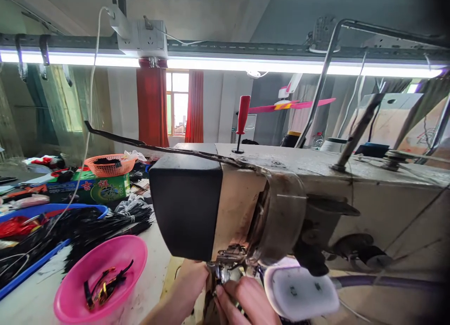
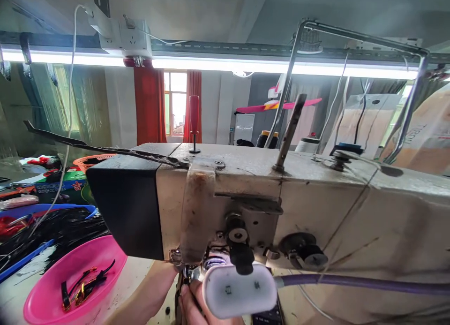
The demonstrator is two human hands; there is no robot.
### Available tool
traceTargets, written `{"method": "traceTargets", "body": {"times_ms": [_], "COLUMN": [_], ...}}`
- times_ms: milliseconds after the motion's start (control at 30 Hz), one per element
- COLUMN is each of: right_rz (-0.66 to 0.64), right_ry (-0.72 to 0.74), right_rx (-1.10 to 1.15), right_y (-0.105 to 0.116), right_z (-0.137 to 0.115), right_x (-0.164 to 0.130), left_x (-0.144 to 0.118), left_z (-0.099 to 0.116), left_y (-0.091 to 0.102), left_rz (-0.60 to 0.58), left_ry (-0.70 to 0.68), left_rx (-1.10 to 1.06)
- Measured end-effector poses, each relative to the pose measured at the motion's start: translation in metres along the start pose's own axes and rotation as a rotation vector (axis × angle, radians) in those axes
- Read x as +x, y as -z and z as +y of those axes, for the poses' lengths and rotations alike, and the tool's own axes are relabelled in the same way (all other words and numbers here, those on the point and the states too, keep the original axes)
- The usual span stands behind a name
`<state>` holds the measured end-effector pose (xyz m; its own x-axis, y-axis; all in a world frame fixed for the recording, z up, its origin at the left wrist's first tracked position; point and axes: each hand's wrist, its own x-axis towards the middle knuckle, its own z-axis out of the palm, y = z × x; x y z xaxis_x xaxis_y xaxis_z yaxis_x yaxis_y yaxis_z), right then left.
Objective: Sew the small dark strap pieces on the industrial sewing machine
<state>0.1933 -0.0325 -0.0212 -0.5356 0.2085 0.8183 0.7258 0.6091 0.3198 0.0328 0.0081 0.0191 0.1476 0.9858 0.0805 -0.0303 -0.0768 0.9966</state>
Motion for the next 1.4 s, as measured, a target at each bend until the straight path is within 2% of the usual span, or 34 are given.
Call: {"method": "traceTargets", "body": {"times_ms": [67,200,400,533,600,733,833,933,1167,1267,1400], "right_rz": [-0.014,-0.044,0.051,0.013,-0.022,0.043,0.043,0.052,0.011,-0.013,0.009], "right_ry": [0.006,-0.043,-0.026,-0.036,-0.107,-0.307,-0.29,-0.255,-0.244,-0.221,-0.327], "right_rx": [0.025,0.145,0.13,0.124,0.153,0.21,0.118,0.085,0.003,0.073,0.198], "right_y": [0.003,0.01,0.014,0.01,0.009,0.012,0.02,0.025,0.019,0.015,0.009], "right_z": [-0.001,-0.002,-0.005,-0.007,-0.007,-0.003,0.0,0.001,0.004,0.006,0.01], "right_x": [0.002,0.012,0.023,0.016,0.01,0.011,0.02,0.026,0.009,-0.002,-0.015], "left_x": [0.0,-0.002,0.001,-0.001,-0.005,-0.018,-0.021,-0.018,-0.013,-0.013,-0.01], "left_z": [0.006,0.009,0.007,0.006,0.005,0.008,0.011,0.014,0.012,0.011,0.013], "left_y": [-0.003,-0.001,-0.003,0.007,0.015,0.023,0.021,0.018,0.022,0.022,0.02], "left_rz": [-0.02,0.021,-0.032,0.04,0.075,0.004,-0.064,-0.078,-0.121,-0.129,-0.156], "left_ry": [-0.029,-0.064,-0.12,-0.186,-0.198,-0.074,0.024,0.039,0.085,0.111,0.146], "left_rx": [-0.019,-0.022,0.018,0.16,0.213,0.133,0.031,0.019,0.004,-0.048,-0.129]}}
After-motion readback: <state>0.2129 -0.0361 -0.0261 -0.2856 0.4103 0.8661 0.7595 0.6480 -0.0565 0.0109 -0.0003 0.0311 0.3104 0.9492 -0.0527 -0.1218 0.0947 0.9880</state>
